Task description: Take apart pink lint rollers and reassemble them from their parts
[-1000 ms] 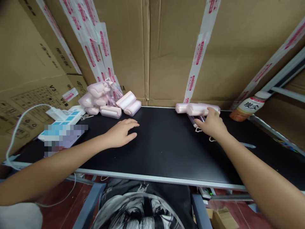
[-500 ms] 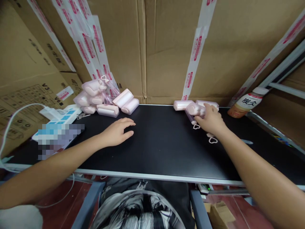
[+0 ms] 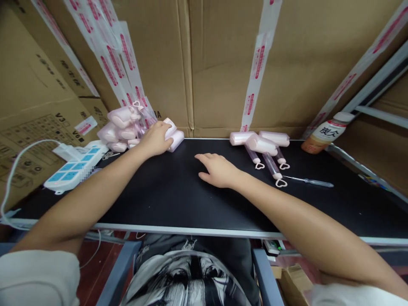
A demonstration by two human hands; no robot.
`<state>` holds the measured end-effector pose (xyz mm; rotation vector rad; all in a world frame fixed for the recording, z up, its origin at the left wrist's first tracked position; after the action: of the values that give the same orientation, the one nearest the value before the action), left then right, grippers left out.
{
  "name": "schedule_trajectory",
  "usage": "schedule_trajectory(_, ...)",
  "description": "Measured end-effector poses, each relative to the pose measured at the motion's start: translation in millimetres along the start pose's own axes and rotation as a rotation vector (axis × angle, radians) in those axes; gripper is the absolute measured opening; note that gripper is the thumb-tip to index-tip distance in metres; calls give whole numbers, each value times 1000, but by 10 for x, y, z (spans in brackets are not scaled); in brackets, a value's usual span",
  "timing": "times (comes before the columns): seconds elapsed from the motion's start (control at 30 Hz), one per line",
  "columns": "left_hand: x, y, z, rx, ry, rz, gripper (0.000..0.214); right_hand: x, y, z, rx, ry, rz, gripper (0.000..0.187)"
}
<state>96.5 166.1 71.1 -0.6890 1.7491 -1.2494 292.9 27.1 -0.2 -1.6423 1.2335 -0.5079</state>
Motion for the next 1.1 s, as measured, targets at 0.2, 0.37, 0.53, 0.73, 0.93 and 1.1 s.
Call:
schedule_trajectory(0.2, -77, 184, -73, -56, -60, 19, 69, -32, 127, 205, -47, 7, 43, 54)
schedule_trajectory(0.37, -90, 305, -128, -63, -77, 57, 68, 33, 140, 229, -65, -22, 41, 48)
schedule_trajectory(0.53, -80, 324, -171, -61, -170, 74, 68, 0, 97, 131, -69, -58, 53, 42)
schedule_trajectory(0.73, -69, 234, -230, -80, -229, 79, 64, 450, -679, 133, 32, -29, 285, 30)
schedule_trajectory(0.93, -86, 268, -257, -41, -307, -27, 75, 1257, -1274, 594, 22, 355, 475, 29)
schedule_trajectory(1.1, -71, 206, -233, -43, -189, 103, 69, 1200, -1009, 492, -53, 279, 398, 30)
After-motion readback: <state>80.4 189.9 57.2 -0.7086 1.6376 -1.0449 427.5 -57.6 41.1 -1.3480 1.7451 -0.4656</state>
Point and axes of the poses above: each hand's wrist, its own x-axis away from the middle knuckle, its own y-axis out of the palm, z = x × y, the point moved 6 cm from there along -x, towards the middle knuckle, and after that the axes turned 12 degrees about -x, right-handed, at the moved point
